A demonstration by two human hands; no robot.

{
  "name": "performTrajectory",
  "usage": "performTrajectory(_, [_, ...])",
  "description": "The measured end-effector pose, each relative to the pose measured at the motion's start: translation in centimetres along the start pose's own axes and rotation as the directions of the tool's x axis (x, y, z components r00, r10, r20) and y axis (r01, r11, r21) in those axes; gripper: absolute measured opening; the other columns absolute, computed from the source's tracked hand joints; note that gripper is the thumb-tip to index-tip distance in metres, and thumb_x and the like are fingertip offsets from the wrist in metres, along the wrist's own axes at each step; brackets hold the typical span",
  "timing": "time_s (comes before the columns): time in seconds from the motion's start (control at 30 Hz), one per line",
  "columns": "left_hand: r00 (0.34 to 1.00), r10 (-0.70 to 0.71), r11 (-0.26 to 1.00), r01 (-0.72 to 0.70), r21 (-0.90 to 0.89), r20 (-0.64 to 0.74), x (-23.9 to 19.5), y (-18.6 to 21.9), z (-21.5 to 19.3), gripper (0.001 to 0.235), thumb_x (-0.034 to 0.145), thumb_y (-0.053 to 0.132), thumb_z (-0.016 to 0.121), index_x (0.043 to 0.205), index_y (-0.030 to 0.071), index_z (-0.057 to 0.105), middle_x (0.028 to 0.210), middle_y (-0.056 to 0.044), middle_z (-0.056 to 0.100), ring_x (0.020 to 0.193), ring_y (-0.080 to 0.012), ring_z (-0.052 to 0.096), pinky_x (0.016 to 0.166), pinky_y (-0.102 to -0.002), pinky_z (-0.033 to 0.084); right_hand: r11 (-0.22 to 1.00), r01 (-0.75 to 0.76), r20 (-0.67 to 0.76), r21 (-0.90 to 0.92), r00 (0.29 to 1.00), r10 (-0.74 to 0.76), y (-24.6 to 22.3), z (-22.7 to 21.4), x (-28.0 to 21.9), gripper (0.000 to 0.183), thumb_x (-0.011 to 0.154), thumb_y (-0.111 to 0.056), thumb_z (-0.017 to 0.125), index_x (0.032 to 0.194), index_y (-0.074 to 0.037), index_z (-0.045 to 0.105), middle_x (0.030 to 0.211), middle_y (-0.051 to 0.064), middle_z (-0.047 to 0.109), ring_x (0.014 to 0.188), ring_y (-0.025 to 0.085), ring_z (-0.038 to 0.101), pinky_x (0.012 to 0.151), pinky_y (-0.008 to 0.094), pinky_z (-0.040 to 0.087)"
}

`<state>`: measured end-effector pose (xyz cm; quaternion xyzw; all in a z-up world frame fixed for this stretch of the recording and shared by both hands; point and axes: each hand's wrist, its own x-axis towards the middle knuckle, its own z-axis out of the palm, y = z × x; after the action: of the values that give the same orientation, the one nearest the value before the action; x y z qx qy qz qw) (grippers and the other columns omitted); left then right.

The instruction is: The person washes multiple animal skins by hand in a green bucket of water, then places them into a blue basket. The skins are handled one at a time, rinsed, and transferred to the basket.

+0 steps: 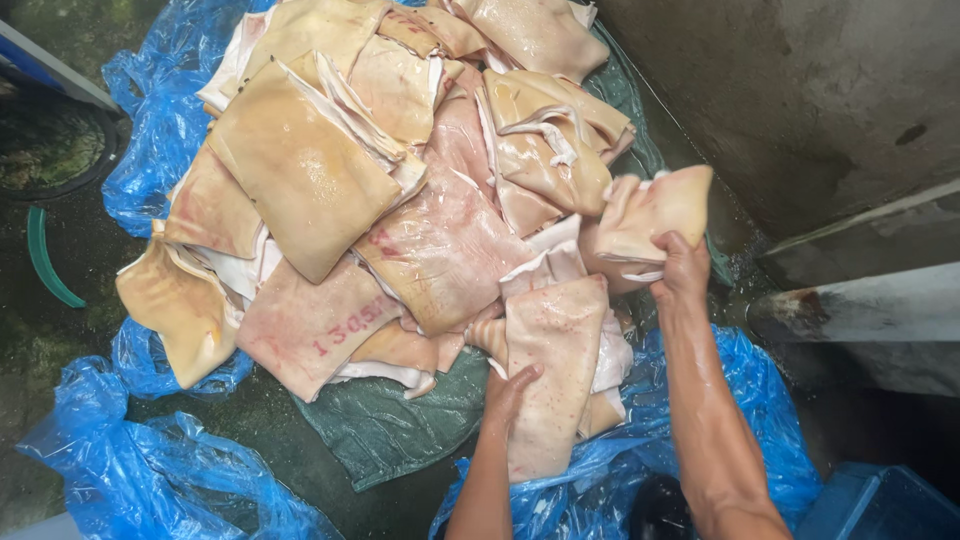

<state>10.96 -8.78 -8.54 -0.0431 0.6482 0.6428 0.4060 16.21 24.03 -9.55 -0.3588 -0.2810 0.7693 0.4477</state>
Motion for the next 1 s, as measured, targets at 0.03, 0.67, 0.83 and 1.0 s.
performTrajectory(0.03, [1.0,0.003,1.0,-0.003,-0.006,0.006,0.0,0.1,0.1,0.077,0.073,0.012,0.082,0.142,0.003,0.05,0.13,-0.01,0.067,0.116,-0.0223,0.065,0.1,-0.034,0.052,0.999,0.02,0.032,0.049,0.999,-0.021,-1.9,1.0,-1.2,0.063,0.073,0.009,0.057,0.136,0.003,0.055,0.121,0.016,0.068,0.108,0.032,0.073,0.095,0.045,0.063])
performTrajectory(0.67, [0.948,-0.275,0.919,0.308,-0.245,0.158,5.5,-5.1,-4.6,0.098,0.09,0.079,0.041,0.159,0.01,0.029,0.159,-0.007,0.044,0.143,-0.0202,0.046,0.114,-0.036,0.039,0.759,-0.191,0.261,-0.623,0.864,0.431,1.7,-0.4,-18.1,0.067,0.081,-0.02,0.072,0.141,0.001,0.051,0.132,0.019,0.066,0.119,0.031,0.065,0.101,0.041,0.053])
performTrajectory(0.83, [0.907,-0.211,0.962,0.258,-0.086,0.364,3.6,-2.9,-3.8,0.105,0.082,0.068,0.06,0.161,0.014,0.018,0.165,-0.007,0.033,0.149,-0.0257,0.037,0.117,-0.041,0.035,0.543,-0.207,0.06,-0.814,0.9,0.432,1.2,-5.9,-15.4,0.094,0.076,-0.044,0.076,0.151,-0.005,0.035,0.141,0.018,0.055,0.13,0.034,0.056,0.101,0.046,0.048])
performTrajectory(1.0, [0.953,-0.106,0.985,0.062,0.16,0.283,2.7,-0.6,-2.8,0.113,0.079,0.053,0.076,0.164,0.011,0.013,0.167,-0.007,0.029,0.152,-0.0234,0.03,0.12,-0.038,0.029,0.597,-0.579,-0.224,-0.555,0.795,0.563,4.4,-8.6,-14.7,0.088,0.087,-0.057,0.062,0.157,-0.014,0.032,0.156,0.009,0.041,0.143,0.031,0.039,0.106,0.057,0.039])
